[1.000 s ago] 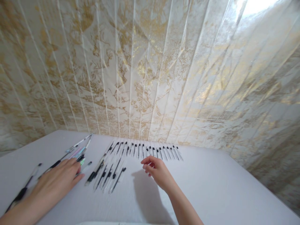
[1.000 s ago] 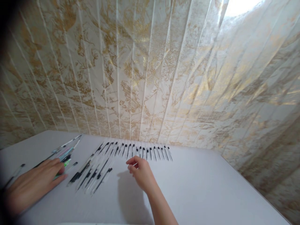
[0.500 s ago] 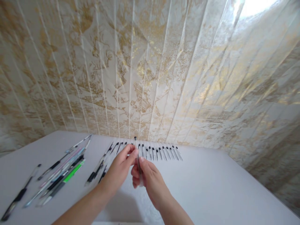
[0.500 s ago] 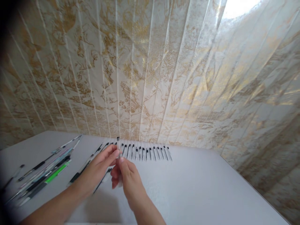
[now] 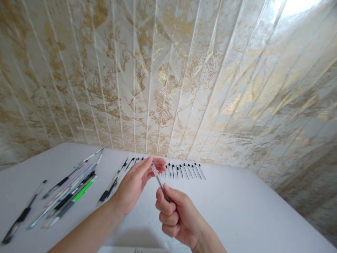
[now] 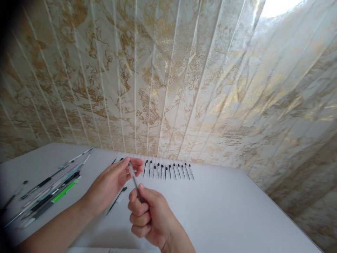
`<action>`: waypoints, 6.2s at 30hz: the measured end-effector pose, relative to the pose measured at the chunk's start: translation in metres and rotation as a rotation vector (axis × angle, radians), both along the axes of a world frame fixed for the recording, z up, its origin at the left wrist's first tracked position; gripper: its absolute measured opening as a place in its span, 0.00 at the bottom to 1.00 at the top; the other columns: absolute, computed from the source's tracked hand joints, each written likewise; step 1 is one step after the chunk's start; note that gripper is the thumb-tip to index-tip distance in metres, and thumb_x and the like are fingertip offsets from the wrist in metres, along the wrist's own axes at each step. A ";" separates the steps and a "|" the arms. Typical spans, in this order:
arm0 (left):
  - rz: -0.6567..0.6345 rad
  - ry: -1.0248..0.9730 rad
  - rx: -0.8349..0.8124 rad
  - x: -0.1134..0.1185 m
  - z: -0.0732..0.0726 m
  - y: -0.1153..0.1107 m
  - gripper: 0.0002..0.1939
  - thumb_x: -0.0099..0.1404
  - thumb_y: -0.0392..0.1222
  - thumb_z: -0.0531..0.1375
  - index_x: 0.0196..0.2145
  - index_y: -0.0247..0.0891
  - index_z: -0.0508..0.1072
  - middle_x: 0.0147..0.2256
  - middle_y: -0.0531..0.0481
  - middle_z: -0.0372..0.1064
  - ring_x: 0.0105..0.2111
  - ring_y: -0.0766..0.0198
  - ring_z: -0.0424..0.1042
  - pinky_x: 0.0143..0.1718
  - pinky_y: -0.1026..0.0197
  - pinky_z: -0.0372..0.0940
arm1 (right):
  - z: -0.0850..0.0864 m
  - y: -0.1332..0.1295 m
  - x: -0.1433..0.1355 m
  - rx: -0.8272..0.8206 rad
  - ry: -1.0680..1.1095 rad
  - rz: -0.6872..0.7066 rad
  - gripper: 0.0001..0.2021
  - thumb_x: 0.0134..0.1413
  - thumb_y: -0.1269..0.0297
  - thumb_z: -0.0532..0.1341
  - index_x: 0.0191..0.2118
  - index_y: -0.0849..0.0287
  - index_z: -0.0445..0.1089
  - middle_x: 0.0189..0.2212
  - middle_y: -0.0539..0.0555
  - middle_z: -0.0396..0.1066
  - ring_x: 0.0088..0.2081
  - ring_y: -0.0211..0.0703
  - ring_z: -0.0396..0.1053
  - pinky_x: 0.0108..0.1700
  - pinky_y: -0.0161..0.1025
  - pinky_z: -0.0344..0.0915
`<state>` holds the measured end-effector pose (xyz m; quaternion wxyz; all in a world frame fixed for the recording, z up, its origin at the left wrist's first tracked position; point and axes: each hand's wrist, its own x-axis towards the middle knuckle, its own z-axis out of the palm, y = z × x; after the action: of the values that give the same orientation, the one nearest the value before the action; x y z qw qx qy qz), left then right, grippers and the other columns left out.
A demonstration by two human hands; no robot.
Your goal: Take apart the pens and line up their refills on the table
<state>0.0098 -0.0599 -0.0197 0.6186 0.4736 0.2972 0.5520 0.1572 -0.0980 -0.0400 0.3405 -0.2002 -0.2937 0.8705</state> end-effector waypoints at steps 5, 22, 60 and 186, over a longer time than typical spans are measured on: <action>0.013 0.091 -0.006 0.000 0.002 -0.001 0.17 0.61 0.52 0.56 0.29 0.37 0.77 0.29 0.48 0.71 0.35 0.59 0.68 0.44 0.57 0.61 | -0.002 -0.005 -0.001 0.100 -0.166 -0.134 0.16 0.54 0.50 0.59 0.28 0.60 0.63 0.14 0.38 0.40 0.15 0.27 0.31 0.15 0.27 0.31; 0.203 0.067 -0.152 0.005 -0.016 0.000 0.18 0.56 0.55 0.60 0.31 0.37 0.77 0.33 0.45 0.75 0.38 0.59 0.69 0.40 0.60 0.61 | -0.012 0.005 0.009 0.750 -1.108 -0.514 0.18 0.56 0.48 0.54 0.26 0.57 0.67 0.15 0.46 0.56 0.17 0.33 0.50 0.22 0.33 0.46; 0.250 -0.045 -0.210 0.001 -0.019 0.009 0.17 0.54 0.55 0.64 0.31 0.36 0.77 0.39 0.45 0.74 0.43 0.59 0.68 0.36 0.63 0.61 | -0.016 0.017 0.016 0.400 -0.744 -0.496 0.19 0.48 0.47 0.61 0.28 0.58 0.61 0.17 0.42 0.52 0.17 0.28 0.46 0.16 0.28 0.45; 0.089 -0.131 -0.668 -0.027 -0.075 -0.050 0.20 0.47 0.55 0.67 0.28 0.34 0.72 0.17 0.61 0.51 0.14 0.80 0.42 0.12 0.75 0.38 | -0.006 0.003 -0.009 0.169 -0.608 0.366 0.16 0.46 0.63 0.49 0.16 0.62 0.67 0.04 0.47 0.52 0.07 0.31 0.42 0.11 0.30 0.39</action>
<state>-0.0168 -0.1100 -0.0951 0.7327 0.1949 0.4416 0.4797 0.1481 -0.0952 -0.0458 0.0914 -0.3652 -0.4835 0.7903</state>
